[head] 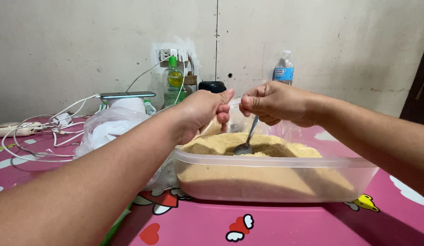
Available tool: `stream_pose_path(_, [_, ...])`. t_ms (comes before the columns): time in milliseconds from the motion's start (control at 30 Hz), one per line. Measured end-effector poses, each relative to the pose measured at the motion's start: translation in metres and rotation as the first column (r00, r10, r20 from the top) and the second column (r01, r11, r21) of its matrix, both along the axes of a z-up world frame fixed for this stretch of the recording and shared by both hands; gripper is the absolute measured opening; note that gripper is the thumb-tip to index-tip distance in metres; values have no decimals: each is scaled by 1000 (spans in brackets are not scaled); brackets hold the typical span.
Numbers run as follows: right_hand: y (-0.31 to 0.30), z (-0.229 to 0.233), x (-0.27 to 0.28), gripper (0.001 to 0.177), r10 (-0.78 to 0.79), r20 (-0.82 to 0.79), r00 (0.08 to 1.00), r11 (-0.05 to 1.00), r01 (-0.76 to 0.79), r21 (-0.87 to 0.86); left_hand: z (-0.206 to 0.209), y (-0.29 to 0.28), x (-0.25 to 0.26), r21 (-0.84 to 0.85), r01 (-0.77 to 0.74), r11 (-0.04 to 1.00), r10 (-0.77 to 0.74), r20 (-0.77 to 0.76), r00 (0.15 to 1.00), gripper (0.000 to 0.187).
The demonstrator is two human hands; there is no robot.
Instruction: The person scoops a yellow granular powder from a large clear plastic container using a metal spoon and transfers it into small clear plastic bags. The person then ties each filled bag and places it on the table. The process is repeated multiple times.
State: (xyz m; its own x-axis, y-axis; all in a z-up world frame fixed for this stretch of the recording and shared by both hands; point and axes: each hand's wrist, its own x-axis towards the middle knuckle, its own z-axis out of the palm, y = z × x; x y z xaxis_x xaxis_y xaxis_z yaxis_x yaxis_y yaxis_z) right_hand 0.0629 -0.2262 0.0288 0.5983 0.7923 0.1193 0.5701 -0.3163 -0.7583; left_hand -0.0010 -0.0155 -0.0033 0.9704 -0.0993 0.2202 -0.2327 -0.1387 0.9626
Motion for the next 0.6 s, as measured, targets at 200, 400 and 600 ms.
stream_pose_path(200, [4,3,-3,41,20,-223,975,985,19,171,16,-3,-12,633,-98,768,49,95,994,49])
stream_pose_path(400, [9,8,-15,33,225,-587,778,905,56,421,45,-5,-1,573,-567,592,287,508,812,31])
stream_pose_path(600, [16,-1,-32,21,642,-611,463,740,-167,651,72,-2,19,-135,4,991,54,422,905,17])
